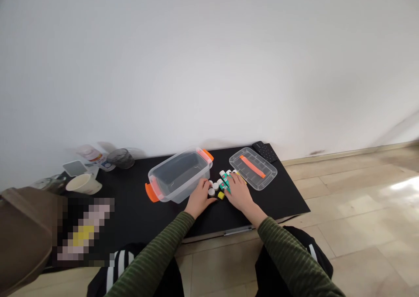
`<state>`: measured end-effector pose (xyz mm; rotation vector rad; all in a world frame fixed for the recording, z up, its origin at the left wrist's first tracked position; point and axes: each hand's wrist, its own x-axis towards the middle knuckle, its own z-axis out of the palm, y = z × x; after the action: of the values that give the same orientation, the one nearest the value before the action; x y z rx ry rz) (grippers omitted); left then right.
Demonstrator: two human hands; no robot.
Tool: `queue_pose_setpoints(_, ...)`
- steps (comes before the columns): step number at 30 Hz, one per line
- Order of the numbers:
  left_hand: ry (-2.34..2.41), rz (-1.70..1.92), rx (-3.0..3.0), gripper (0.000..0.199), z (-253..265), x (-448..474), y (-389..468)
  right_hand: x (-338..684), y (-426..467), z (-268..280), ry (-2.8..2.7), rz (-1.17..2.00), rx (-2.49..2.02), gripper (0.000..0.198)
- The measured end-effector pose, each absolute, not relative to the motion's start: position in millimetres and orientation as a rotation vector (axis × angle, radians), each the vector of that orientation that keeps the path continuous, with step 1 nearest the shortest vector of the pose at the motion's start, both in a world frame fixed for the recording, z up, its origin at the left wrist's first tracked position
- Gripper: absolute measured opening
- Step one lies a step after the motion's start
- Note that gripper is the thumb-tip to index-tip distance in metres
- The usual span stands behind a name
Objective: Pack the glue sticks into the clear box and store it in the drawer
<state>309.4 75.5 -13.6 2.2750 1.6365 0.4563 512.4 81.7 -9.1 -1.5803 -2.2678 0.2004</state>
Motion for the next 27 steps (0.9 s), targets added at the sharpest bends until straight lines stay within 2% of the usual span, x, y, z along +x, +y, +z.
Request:
queue_pose_setpoints(3, 1.628, 0.482, 2.299, 0.035, -1.0, 308.8, 60.4, 514.5, 73.4, 3.9, -2.284, 0.235, -1.439, 0.038)
queue_pose_setpoints(8, 1.459, 0.344, 2.354, 0.009, 21.7, 313.2, 21.3, 511.6, 40.7, 23.2, -2.537, 0.418, -1.285, 0.027)
queue_pose_setpoints(13, 1.179, -0.086, 2.415, 0.013, 19.1, 319.5, -9.6, 504.3, 0.6, 16.6, -2.977, 0.531, -1.108, 0.024)
queue_pose_setpoints(17, 0.962, -0.162, 2.306, 0.012, 23.9, 309.4, -17.3, 504.9, -11.2, 18.2, -3.031, 0.651, -0.926, 0.022)
queue_pose_setpoints(20, 0.813, 0.189, 1.994, 0.019, 46.3, 295.6, -13.7, 507.0, -11.8, 44.3, -2.739, 0.785, -0.734, 0.035)
queue_pose_setpoints(24, 1.022, 1.057, 1.395, 0.062, 71.5, 293.9, -0.3, 502.8, -9.2, 85.6, -1.945, 0.834, -0.767, 0.066)
queue_pose_setpoints(25, 1.105, 1.197, 1.304, 0.069, 72.3, 297.1, 4.5, 500.2, -6.2, 90.2, -1.794, 0.819, -0.803, 0.071)
queue_pose_setpoints(27, 1.223, 1.258, 1.213, 0.076, 66.8, 304.8, 15.7, 494.5, 4.8, 89.2, -1.65, 0.803, -0.936, 0.077)
